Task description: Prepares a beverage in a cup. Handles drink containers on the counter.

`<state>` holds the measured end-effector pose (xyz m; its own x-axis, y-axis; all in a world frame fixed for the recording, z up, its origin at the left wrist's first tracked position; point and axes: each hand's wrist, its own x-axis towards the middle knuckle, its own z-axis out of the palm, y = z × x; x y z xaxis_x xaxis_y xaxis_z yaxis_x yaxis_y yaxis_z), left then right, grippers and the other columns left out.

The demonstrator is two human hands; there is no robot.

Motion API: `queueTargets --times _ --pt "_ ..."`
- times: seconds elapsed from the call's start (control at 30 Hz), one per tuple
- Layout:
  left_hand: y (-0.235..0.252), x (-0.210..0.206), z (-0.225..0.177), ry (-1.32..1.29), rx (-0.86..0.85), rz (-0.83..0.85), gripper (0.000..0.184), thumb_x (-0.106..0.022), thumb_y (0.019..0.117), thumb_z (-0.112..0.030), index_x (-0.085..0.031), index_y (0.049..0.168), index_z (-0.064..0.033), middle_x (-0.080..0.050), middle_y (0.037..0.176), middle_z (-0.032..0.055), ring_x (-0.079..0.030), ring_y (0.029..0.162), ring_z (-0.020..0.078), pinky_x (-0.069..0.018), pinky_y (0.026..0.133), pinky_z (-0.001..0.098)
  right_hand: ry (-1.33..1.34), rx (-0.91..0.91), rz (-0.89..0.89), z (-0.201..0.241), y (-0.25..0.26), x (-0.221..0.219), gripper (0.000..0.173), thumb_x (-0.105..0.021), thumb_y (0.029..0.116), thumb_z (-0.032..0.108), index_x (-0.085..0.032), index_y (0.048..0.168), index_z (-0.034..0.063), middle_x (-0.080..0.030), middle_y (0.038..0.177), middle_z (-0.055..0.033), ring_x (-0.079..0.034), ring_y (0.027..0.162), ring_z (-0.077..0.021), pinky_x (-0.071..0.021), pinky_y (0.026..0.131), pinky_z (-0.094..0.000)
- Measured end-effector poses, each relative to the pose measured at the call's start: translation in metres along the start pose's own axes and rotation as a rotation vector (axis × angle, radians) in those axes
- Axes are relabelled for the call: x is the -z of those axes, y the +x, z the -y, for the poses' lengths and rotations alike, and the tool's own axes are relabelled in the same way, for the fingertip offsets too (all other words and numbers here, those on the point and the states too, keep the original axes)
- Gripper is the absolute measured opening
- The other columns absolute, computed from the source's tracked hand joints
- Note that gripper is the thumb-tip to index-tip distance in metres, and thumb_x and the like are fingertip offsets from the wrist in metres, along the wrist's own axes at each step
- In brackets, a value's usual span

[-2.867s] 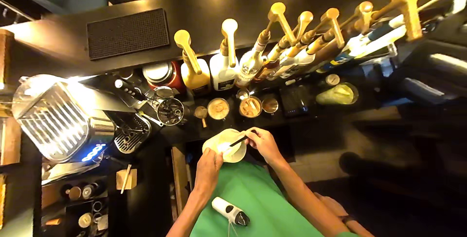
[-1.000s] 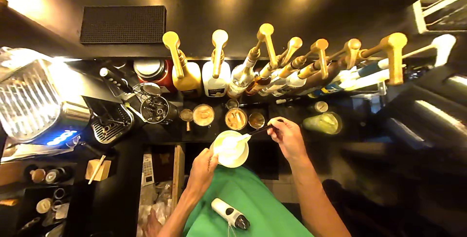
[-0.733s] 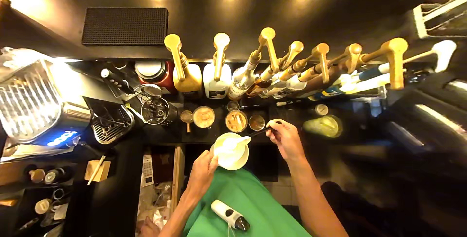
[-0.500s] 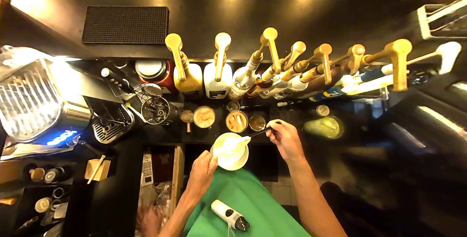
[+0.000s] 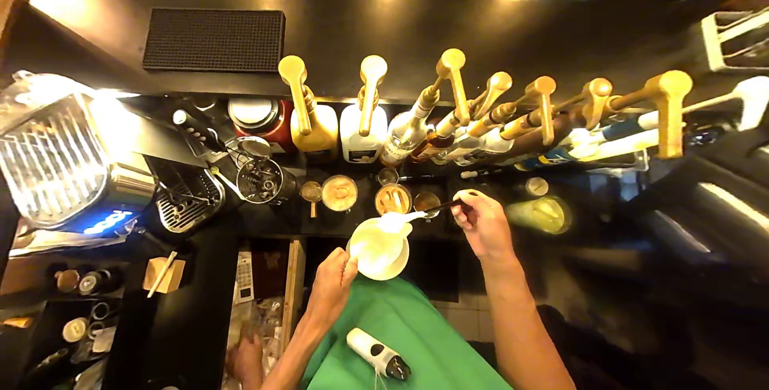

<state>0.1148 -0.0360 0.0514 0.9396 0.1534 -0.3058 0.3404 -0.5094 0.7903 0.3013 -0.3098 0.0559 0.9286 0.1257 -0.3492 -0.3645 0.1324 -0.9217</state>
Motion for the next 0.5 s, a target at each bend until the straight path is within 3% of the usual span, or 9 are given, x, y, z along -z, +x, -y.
queueTargets --times 0.2,0.5 --pt "0.001 0.002 0.0 0.026 0.013 0.009 0.038 -0.045 0.1067 -0.025 -0.063 0.079 -0.0054 -0.056 0.082 0.0041 -0.057 0.072 0.0123 -0.052 0.067 0.0282 -0.059 0.084 -0.093 0.0 0.015 0.008 0.029 -0.042 0.1083 0.013 -0.068 0.098 0.002 -0.066 0.07 -0.0007 -0.054 0.052 -0.0036 -0.0429 0.047 -0.0167" --pt "0.003 0.003 0.004 0.043 -0.01 0.002 0.038 -0.045 0.1067 -0.025 -0.064 0.08 -0.0058 -0.057 0.082 0.0034 -0.057 0.072 0.0112 -0.0522 0.067 0.0267 -0.463 0.294 -0.055 -0.007 0.011 0.012 0.021 -0.056 0.1059 0.021 -0.069 0.109 0.0039 -0.072 0.086 -0.0022 -0.062 0.066 -0.0074 -0.0518 0.058 -0.0213"
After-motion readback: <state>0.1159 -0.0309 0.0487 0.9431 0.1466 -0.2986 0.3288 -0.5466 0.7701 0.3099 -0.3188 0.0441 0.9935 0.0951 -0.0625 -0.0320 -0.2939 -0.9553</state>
